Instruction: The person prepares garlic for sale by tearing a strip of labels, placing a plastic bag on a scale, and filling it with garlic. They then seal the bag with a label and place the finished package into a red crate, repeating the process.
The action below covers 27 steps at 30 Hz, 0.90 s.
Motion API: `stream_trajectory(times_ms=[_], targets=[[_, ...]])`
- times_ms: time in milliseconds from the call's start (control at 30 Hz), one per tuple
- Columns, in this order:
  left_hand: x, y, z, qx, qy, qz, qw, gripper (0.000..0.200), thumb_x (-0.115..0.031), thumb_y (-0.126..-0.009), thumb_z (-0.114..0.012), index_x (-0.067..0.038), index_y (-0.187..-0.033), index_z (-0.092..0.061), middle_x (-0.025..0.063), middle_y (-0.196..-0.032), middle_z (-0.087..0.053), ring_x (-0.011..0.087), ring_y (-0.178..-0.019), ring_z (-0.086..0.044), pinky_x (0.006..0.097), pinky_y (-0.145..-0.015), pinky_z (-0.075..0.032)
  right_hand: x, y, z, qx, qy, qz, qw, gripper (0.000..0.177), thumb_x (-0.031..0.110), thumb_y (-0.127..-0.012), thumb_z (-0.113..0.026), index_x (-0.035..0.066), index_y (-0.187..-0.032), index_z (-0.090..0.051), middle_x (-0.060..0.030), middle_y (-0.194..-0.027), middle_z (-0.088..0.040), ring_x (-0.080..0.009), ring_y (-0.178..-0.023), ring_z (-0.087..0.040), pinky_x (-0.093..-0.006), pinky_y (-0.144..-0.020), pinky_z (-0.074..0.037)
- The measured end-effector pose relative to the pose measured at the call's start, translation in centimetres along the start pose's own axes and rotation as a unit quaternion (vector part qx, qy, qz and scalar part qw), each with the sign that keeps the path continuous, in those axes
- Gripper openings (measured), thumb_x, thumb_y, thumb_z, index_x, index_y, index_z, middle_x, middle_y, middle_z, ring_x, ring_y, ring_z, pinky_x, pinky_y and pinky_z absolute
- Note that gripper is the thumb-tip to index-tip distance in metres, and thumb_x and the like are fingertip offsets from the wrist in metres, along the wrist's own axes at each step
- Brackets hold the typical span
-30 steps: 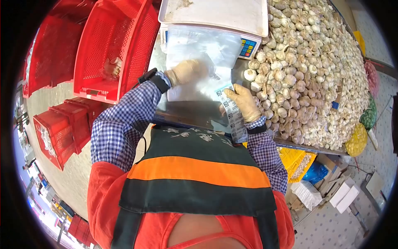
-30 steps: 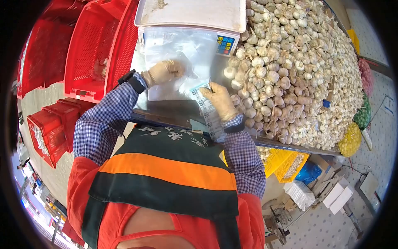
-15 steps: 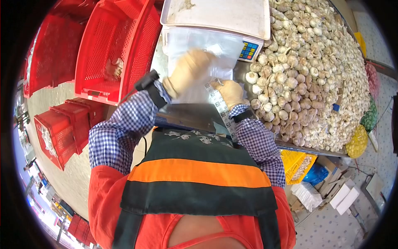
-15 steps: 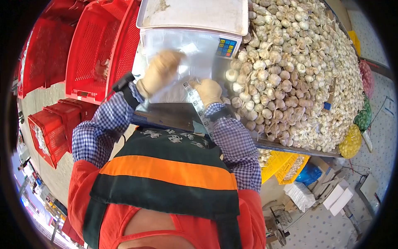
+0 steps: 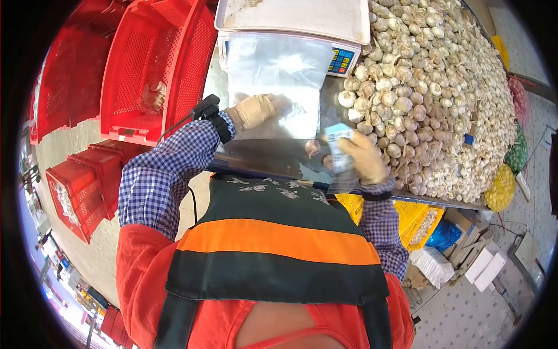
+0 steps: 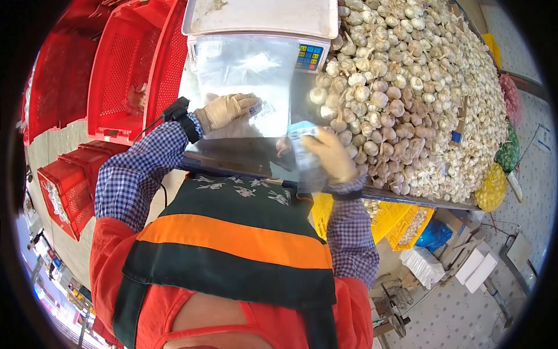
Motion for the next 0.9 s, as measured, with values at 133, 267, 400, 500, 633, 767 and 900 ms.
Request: stream_trajectory(times_ms=[133, 267, 400, 500, 633, 767, 900], targets=[[0.5, -0.3, 0.8, -0.063, 0.111, -0.029, 0.991, 0.019, -0.010, -0.090, -0.057, -0.004, -0.108, -0.059, 0.0149, -0.120, -0.060, 0.0249, -0.105, -0.058, 0.0315, -0.094, -0.046, 2.8, 8.1, 5.7, -0.139, 0.085, 0.052, 0.985, 0.034, 0.019, -0.087, -0.057, -0.001, -0.115, -0.060, -0.0062, -0.094, -0.063, -0.0128, -0.079, -0.056, -0.0253, -0.070, -0.046], [5.3, -0.6, -0.7, -0.049, 0.355, 0.120, 0.926, 0.007, -0.007, -0.093, -0.054, -0.002, -0.096, -0.058, 0.0093, -0.105, -0.064, 0.0168, -0.096, -0.058, 0.0282, -0.086, -0.047, -6.2, 20.1, 18.8, -0.152, 0.281, -0.191, 0.928, 0.032, 0.025, -0.080, -0.065, 0.001, -0.101, -0.067, -0.0106, -0.084, -0.066, -0.0190, -0.075, -0.061, -0.0299, -0.071, -0.048], [6.9, -1.4, -0.1, 0.037, 0.400, 0.139, 0.905, 0.011, -0.013, -0.093, -0.055, -0.007, -0.099, -0.062, -0.0015, -0.088, -0.062, 0.0069, -0.081, -0.055, 0.0227, -0.077, -0.046, -4.5, 24.6, 20.1, -0.170, 0.532, -0.235, 0.796, 0.036, 0.029, -0.074, -0.068, 0.002, -0.098, -0.068, -0.0170, -0.087, -0.068, -0.0291, -0.079, -0.064, -0.0347, -0.075, -0.050], [7.0, -1.5, 0.1, 0.013, 0.505, 0.177, 0.845, 0.007, -0.015, -0.091, -0.059, -0.009, -0.093, -0.063, -0.0041, -0.085, -0.062, 0.0050, -0.078, -0.054, 0.0219, -0.073, -0.046, 2.8, 15.3, 9.7, -0.098, 0.469, -0.090, 0.873, 0.028, 0.024, -0.080, -0.062, 0.000, -0.094, -0.064, -0.0140, -0.080, -0.064, -0.0261, -0.071, -0.061, -0.0362, -0.070, -0.048], [6.3, -1.3, -0.4, 0.022, 0.518, 0.193, 0.833, 0.010, -0.016, -0.095, -0.057, -0.007, -0.096, -0.060, -0.0032, -0.086, -0.059, 0.0063, -0.082, -0.055, 0.0203, -0.076, -0.045, 2.8, 10.0, 4.5, -0.046, 0.071, -0.008, 0.996, 0.023, 0.018, -0.085, -0.057, -0.001, -0.095, -0.062, -0.0072, -0.083, -0.062, -0.0170, -0.075, -0.059, -0.0321, -0.068, -0.047], [6.6, -1.2, 0.9, -0.010, 0.466, 0.193, 0.863, 0.013, -0.020, -0.096, -0.056, -0.008, -0.096, -0.060, -0.0024, -0.086, -0.059, 0.0075, -0.084, -0.057, 0.0227, -0.076, -0.046, -1.0, 14.0, 9.6, -0.279, 0.037, 0.088, 0.956, 0.020, 0.014, -0.087, -0.056, -0.002, -0.097, -0.062, -0.0064, -0.088, -0.063, -0.0155, -0.082, -0.059, -0.0282, -0.078, -0.048], [8.5, -0.5, -2.7, 0.002, 0.552, 0.190, 0.812, 0.021, -0.020, -0.092, -0.060, -0.007, -0.108, -0.064, -0.0019, -0.090, -0.064, 0.0090, -0.082, -0.059, 0.0235, -0.072, -0.049, -6.3, 30.2, 17.5, -0.517, 0.306, 0.139, 0.787, 0.027, 0.020, -0.085, -0.060, 0.000, -0.104, -0.061, -0.0044, -0.091, -0.061, -0.0136, -0.085, -0.057, -0.0294, -0.081, -0.047]])
Point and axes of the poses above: each hand's wrist, its own y-axis away from the middle knuckle, its own z-axis out of the back of the hand, x = y × z, the point moved 7 cm from there along -y, towards the middle knuckle
